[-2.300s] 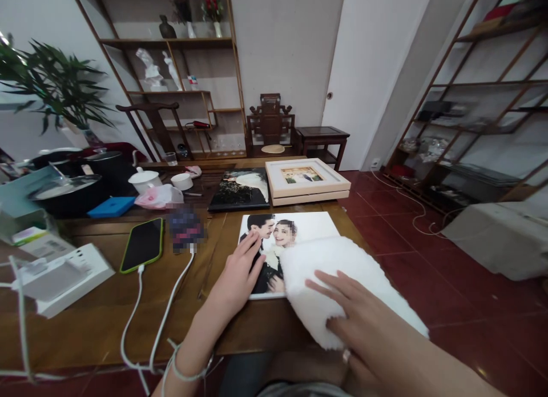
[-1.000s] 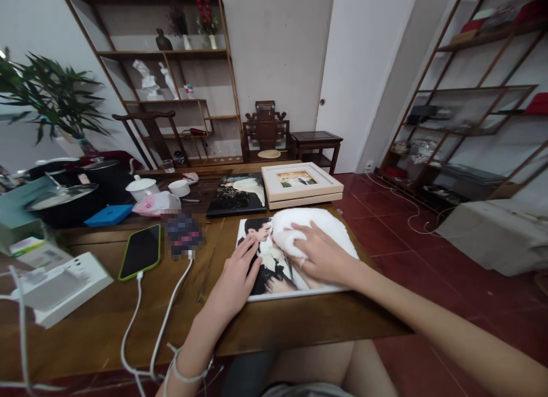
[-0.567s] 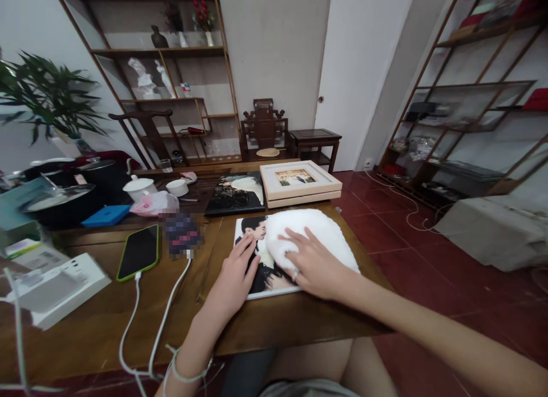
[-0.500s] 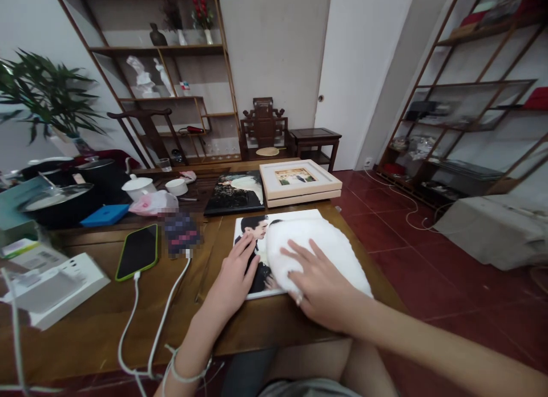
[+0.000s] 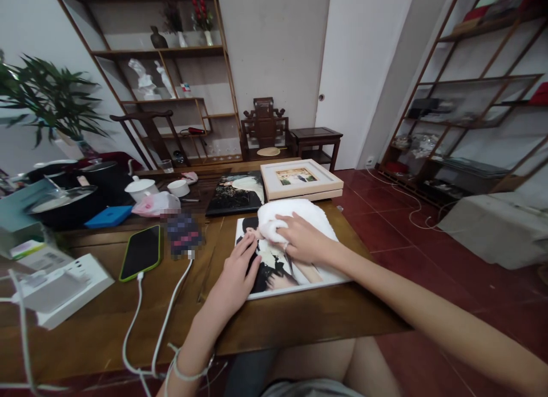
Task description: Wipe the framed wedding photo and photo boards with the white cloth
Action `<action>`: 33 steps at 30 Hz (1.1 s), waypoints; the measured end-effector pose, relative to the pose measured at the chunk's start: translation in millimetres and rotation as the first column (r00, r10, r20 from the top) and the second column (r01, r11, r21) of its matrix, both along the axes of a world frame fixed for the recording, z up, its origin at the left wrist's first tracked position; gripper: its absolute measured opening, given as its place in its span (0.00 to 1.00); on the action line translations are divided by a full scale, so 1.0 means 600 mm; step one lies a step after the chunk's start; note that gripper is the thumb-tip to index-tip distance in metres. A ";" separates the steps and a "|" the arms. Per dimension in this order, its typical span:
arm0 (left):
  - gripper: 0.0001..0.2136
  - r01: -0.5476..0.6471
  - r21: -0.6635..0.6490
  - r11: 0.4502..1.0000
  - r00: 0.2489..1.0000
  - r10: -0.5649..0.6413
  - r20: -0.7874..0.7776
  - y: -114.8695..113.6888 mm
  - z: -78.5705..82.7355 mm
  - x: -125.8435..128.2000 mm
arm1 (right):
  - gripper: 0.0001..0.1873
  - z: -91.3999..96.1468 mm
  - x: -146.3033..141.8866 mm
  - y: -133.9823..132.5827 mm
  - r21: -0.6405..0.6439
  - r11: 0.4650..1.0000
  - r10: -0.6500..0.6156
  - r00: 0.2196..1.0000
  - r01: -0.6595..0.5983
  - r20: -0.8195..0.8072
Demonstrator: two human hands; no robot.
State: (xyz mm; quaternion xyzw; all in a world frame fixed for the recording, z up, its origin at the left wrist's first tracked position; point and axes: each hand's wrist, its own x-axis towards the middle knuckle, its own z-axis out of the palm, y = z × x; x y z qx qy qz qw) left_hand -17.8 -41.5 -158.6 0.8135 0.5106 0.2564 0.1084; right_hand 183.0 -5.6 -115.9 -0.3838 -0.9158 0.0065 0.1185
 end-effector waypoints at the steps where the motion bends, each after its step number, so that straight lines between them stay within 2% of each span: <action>1: 0.19 0.001 0.000 1.000 1.000 -0.001 -0.001 0.000 0.001 0.000 | 0.14 0.001 -0.002 0.012 0.004 1.000 0.003 1.000 -0.003 0.002; 3: 0.19 0.000 -0.005 1.000 1.000 0.000 -0.004 -0.001 0.002 0.001 | 0.13 0.002 -0.004 0.022 0.005 1.000 0.001 1.000 -0.001 -0.004; 6: 0.20 -0.007 -0.016 1.000 1.000 0.007 -0.009 -0.001 0.003 0.002 | 0.14 0.004 0.004 0.002 -0.020 1.000 0.000 1.000 0.000 -0.025; 11: 0.20 -0.007 -0.018 1.000 1.000 0.007 -0.001 -0.001 -0.001 0.001 | 0.13 0.006 0.030 -0.094 -0.090 0.996 0.002 1.000 -0.003 -0.010; 15: 0.19 0.004 -0.020 1.000 1.000 -0.004 0.012 0.000 -0.004 -0.001 | 0.12 -0.004 0.040 -0.178 -0.097 0.995 0.011 1.000 -0.014 -0.024; 18: 0.20 0.003 -0.027 1.000 1.000 -0.003 0.008 0.000 -0.006 -0.002 | 0.11 -0.013 0.039 -0.201 -0.088 0.994 0.059 0.998 -0.062 -0.036; 21: 0.20 0.003 -0.027 1.000 1.000 -0.002 0.010 0.000 -0.004 -0.001 | 0.11 -0.015 0.041 -0.171 -0.082 0.996 0.024 0.998 -0.028 -0.050; 28: 0.21 -0.001 -0.060 0.998 1.000 0.001 0.005 -0.001 0.001 0.000 | 0.15 0.000 0.057 -0.024 0.033 0.985 -0.167 0.983 0.170 -0.071; 31: 0.20 -0.003 -0.052 0.999 1.000 0.004 0.019 -0.002 0.002 0.001 | 0.14 0.000 0.057 -0.008 0.039 0.976 -0.213 0.974 0.216 -0.075; 33: 0.21 -0.012 -0.060 0.998 1.000 0.013 0.016 -0.002 0.002 0.001 | 0.14 -0.006 0.052 -0.025 0.028 0.978 -0.204 0.977 0.206 -0.061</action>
